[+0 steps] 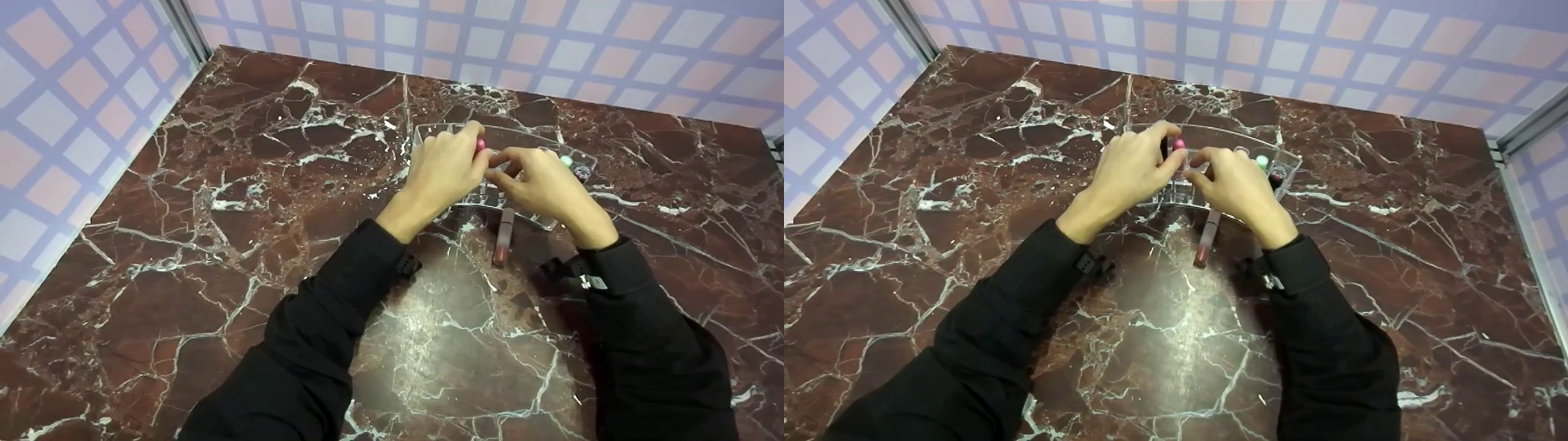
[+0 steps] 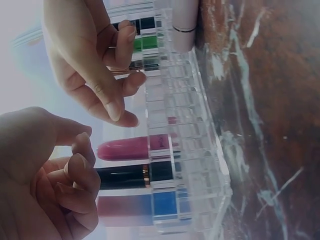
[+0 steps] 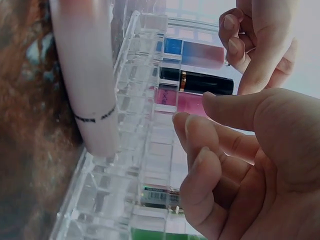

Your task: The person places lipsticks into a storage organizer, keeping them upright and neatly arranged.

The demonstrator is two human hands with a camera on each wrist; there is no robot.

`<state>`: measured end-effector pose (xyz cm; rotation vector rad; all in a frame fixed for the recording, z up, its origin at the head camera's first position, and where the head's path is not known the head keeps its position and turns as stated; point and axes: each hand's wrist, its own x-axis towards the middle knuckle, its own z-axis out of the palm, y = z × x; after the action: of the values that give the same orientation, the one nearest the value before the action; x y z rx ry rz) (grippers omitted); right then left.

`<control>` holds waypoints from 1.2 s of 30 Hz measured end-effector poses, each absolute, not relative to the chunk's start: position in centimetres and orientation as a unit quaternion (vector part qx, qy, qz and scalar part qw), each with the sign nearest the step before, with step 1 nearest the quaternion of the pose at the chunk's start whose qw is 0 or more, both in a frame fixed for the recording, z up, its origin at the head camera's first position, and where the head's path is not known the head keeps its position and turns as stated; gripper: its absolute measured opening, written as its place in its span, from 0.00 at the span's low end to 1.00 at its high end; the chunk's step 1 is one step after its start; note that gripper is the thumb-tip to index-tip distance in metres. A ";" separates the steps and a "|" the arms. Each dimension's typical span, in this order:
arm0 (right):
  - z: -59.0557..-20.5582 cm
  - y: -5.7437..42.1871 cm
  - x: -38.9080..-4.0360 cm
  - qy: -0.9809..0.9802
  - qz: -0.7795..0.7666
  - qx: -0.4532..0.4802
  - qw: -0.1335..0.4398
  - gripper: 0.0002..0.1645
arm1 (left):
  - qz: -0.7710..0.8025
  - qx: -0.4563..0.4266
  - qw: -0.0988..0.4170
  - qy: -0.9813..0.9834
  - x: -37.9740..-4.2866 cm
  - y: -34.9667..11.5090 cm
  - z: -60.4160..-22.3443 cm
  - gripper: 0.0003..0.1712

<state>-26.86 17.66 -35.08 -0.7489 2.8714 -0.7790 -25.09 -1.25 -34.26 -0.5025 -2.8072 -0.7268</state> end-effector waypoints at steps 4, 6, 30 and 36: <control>-34.9 18.2 -26.5 0.928 -0.245 -0.278 0.041 0.21 | -0.246 -0.175 0.098 -0.948 -24.7 -1.2 -33.7 0.17; -34.8 18.5 -26.3 0.923 -0.239 -0.298 0.045 0.20 | -0.243 -0.176 0.099 -0.949 -24.5 -1.1 -33.5 0.17; -35.3 21.8 -25.4 0.879 -0.205 -0.429 0.042 0.22 | -0.128 -0.223 0.000 -0.966 -21.8 1.3 -32.5 0.18; -35.4 21.9 -25.5 0.877 -0.206 -0.431 0.046 0.20 | -0.073 -0.243 -0.034 -0.967 -20.8 2.4 -33.2 0.20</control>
<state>-25.50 21.86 -35.45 -1.3154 2.6792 -0.6282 -20.78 2.36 -33.20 -0.7805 -3.1040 -0.2356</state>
